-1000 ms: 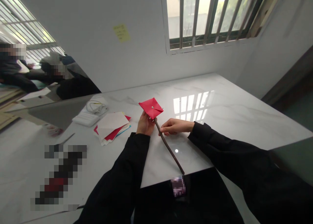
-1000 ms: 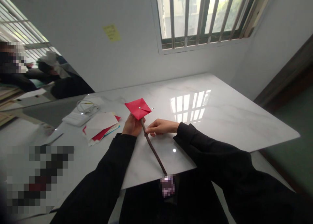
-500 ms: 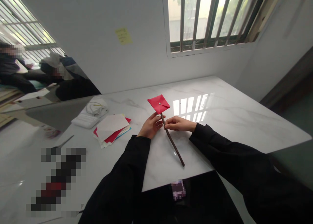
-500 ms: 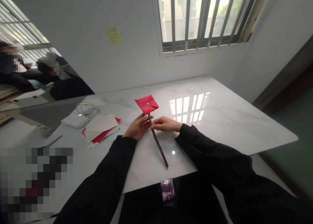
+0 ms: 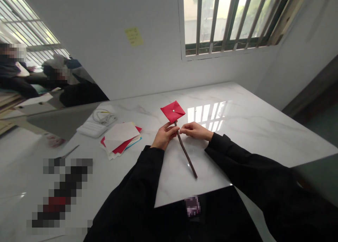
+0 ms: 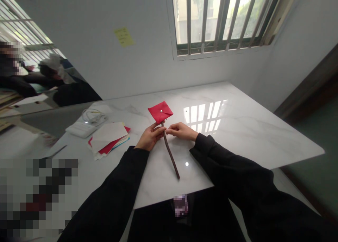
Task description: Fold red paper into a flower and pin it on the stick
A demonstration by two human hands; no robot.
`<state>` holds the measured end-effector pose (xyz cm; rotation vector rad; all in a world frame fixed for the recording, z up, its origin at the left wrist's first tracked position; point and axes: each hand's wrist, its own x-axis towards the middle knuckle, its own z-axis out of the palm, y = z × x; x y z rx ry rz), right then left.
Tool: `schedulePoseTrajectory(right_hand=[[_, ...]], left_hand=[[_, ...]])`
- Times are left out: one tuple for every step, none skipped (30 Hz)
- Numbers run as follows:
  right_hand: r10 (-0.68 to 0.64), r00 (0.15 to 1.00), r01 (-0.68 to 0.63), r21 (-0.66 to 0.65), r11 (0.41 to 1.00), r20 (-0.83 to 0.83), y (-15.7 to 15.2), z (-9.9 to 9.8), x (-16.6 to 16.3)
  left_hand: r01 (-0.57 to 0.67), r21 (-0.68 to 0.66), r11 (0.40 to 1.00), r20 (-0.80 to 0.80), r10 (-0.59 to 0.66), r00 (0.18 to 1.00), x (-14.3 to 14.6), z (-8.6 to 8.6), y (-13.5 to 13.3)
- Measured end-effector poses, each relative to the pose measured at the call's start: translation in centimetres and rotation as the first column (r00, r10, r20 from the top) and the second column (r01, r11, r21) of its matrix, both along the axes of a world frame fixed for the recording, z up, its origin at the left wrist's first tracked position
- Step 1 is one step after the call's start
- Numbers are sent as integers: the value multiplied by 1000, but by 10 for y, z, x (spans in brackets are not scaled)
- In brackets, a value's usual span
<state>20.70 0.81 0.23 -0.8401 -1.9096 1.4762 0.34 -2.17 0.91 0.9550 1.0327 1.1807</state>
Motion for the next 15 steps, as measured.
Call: schedulePoseTrajectory(right_hand=[[-65, 998, 65, 0, 998, -16, 4, -2, 2], [-145, 989, 144, -7, 989, -37, 8, -3, 5], [-230, 971, 229, -24, 973, -62, 12, -5, 8], [-316, 944, 312, -49, 949, -91, 16, -7, 11], [-392, 912, 385, -80, 920, -123, 19, -9, 13], [-455, 876, 442, -113, 890, -159, 22, -10, 15], [-502, 843, 481, -147, 864, -194, 24, -11, 17], [-532, 816, 502, -178, 846, -226, 25, -12, 19], [-549, 796, 512, -200, 836, -254, 26, -12, 20], [-554, 786, 512, -212, 832, -274, 26, -12, 21], [-551, 784, 509, -212, 835, -286, 26, -13, 22], [-541, 789, 502, -201, 841, -291, 25, -13, 22], [-527, 798, 495, -183, 850, -292, 24, -13, 22], [-513, 808, 487, -162, 858, -291, 23, -13, 21], [-498, 817, 479, -141, 867, -289, 22, -12, 21]], left_hand=[[-3, -4, 1000, -4, 3, 1000, 0, 0, 0], [-10, -10, 1000, -10, 10, 1000, 0, 1, 0], [-19, -17, 1000, -15, 19, 1000, 0, 1, 0], [-29, -23, 999, -20, 28, 999, 0, 1, 0], [-36, -27, 999, -24, 35, 999, 0, 1, 1], [-39, -29, 999, -28, 38, 999, 0, 1, 1], [-40, -26, 999, -33, 39, 999, 0, 1, 0], [-40, -21, 999, -41, 39, 998, 0, 1, 0], [-41, -14, 999, -52, 40, 998, 0, 0, 0], [-40, -7, 999, -66, 40, 997, -1, 0, 0], [-38, 0, 999, -80, 38, 996, -1, -1, 0], [-34, 6, 999, -92, 35, 995, -1, -1, 0], [-30, 12, 999, -101, 31, 994, -1, -2, 0], [-26, 18, 1000, -109, 28, 994, -1, -3, 0], [-25, 23, 999, -114, 28, 993, -1, -3, 0]])
